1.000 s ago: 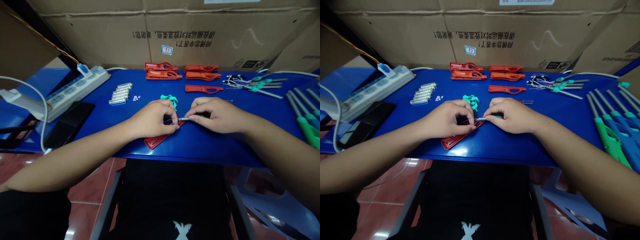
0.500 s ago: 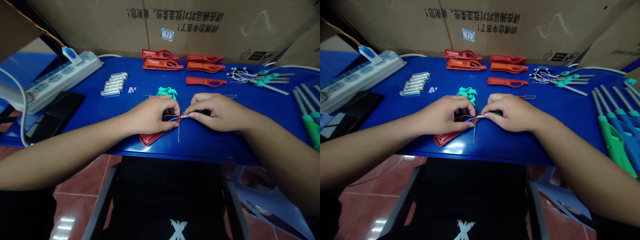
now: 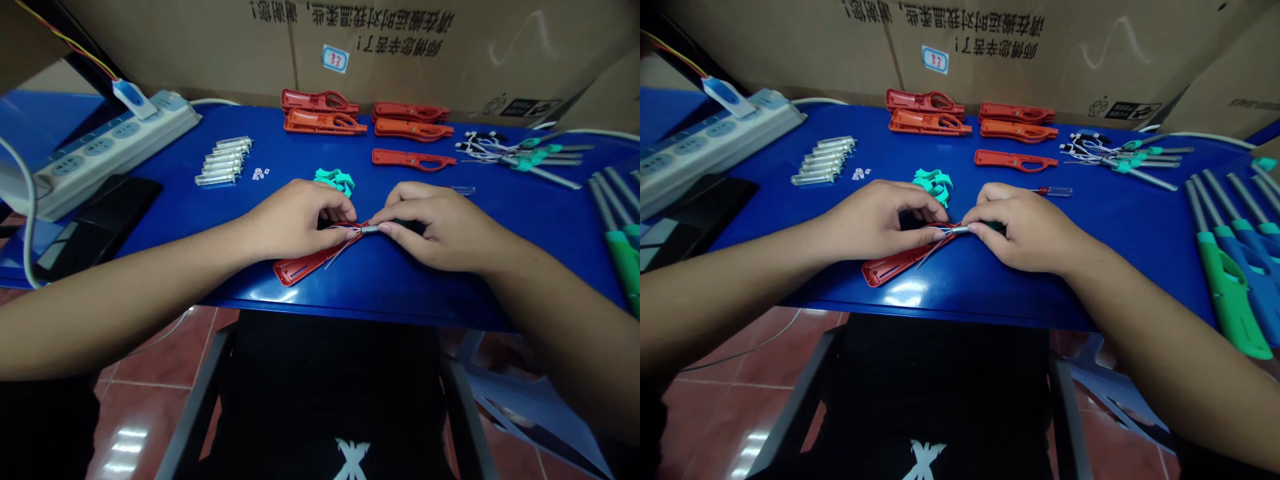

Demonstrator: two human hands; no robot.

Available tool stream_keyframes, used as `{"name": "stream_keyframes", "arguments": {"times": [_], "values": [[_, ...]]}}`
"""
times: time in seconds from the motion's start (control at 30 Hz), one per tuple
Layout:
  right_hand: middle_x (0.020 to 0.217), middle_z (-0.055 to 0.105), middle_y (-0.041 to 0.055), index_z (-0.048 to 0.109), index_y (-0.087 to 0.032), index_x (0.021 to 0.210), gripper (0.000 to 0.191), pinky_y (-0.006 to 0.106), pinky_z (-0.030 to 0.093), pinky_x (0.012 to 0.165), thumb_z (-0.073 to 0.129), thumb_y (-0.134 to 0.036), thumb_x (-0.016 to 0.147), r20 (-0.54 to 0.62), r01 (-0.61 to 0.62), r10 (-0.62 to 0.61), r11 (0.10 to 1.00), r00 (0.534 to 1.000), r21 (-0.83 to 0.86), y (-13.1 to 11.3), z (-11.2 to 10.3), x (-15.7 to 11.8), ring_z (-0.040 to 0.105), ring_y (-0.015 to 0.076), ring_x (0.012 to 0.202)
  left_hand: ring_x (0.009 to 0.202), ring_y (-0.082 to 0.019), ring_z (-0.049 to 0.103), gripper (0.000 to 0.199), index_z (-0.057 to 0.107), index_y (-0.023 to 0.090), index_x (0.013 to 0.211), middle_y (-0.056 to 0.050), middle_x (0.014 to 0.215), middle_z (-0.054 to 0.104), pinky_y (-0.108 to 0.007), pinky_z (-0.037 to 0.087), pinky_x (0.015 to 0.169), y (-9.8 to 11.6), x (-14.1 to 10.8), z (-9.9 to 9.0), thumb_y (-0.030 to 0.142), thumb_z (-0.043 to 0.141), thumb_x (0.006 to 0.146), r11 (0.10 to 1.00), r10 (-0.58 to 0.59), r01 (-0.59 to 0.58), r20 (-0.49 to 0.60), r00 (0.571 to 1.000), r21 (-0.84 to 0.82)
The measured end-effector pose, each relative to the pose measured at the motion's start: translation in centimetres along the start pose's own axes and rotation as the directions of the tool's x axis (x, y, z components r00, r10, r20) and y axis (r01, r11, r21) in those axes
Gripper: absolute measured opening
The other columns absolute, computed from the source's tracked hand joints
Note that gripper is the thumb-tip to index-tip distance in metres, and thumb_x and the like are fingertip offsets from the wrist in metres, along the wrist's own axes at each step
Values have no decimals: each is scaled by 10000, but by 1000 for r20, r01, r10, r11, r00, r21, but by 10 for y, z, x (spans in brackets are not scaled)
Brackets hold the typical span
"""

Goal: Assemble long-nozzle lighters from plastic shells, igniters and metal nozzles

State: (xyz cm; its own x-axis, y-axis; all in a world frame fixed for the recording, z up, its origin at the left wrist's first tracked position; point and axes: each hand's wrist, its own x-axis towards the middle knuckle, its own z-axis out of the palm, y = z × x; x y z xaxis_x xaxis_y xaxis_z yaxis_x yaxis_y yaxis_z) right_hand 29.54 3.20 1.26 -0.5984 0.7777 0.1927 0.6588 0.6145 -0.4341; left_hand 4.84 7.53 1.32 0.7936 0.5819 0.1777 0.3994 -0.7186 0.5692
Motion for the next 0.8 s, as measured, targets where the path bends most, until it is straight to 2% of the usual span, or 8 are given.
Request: {"name": "stream_keyframes", "arguments": {"times": [0.13,0.27,0.47,0.57,0.8], "values": [[910,641,74,768,-208,1073,289,351,472,743,525,-289,938,-31,13,-13,1000,999,3,-3,0,0,612,209,813,931,-178,651,165,757,186,870,-44,957,704,-316,495,846,-2,0,-1,288,628,860,999,-9,11,-52,999,39],[913,638,75,769,-208,1076,290,358,476,741,527,-288,938,-41,14,-14,1000,999,-1,-3,-1,0,610,211,815,859,-171,641,145,750,176,808,-33,913,690,-295,488,760,-4,-1,-8,284,654,801,993,-81,88,-91,993,75],[919,640,67,768,-246,1086,288,371,478,749,525,-300,939,-46,6,-6,1000,999,-1,-3,-2,0,615,218,825,719,-122,609,111,754,193,781,-1,827,698,-259,450,672,-3,-3,-14,257,664,779,993,-92,93,-8,996,69],[919,637,66,767,-241,1085,284,368,477,745,531,-305,941,-50,9,-9,1000,999,-3,-3,-1,0,611,217,825,682,-112,593,104,753,196,766,-1,809,698,-259,436,652,0,-2,-13,271,683,782,993,-93,92,0,996,69],[894,629,62,771,-229,1067,283,372,475,729,531,-308,937,-68,30,-30,1000,997,5,-3,-1,1,607,216,802,596,-100,578,154,762,187,818,2,727,694,-246,403,561,5,-2,-10,318,682,828,988,-147,148,24,989,-50]]}}
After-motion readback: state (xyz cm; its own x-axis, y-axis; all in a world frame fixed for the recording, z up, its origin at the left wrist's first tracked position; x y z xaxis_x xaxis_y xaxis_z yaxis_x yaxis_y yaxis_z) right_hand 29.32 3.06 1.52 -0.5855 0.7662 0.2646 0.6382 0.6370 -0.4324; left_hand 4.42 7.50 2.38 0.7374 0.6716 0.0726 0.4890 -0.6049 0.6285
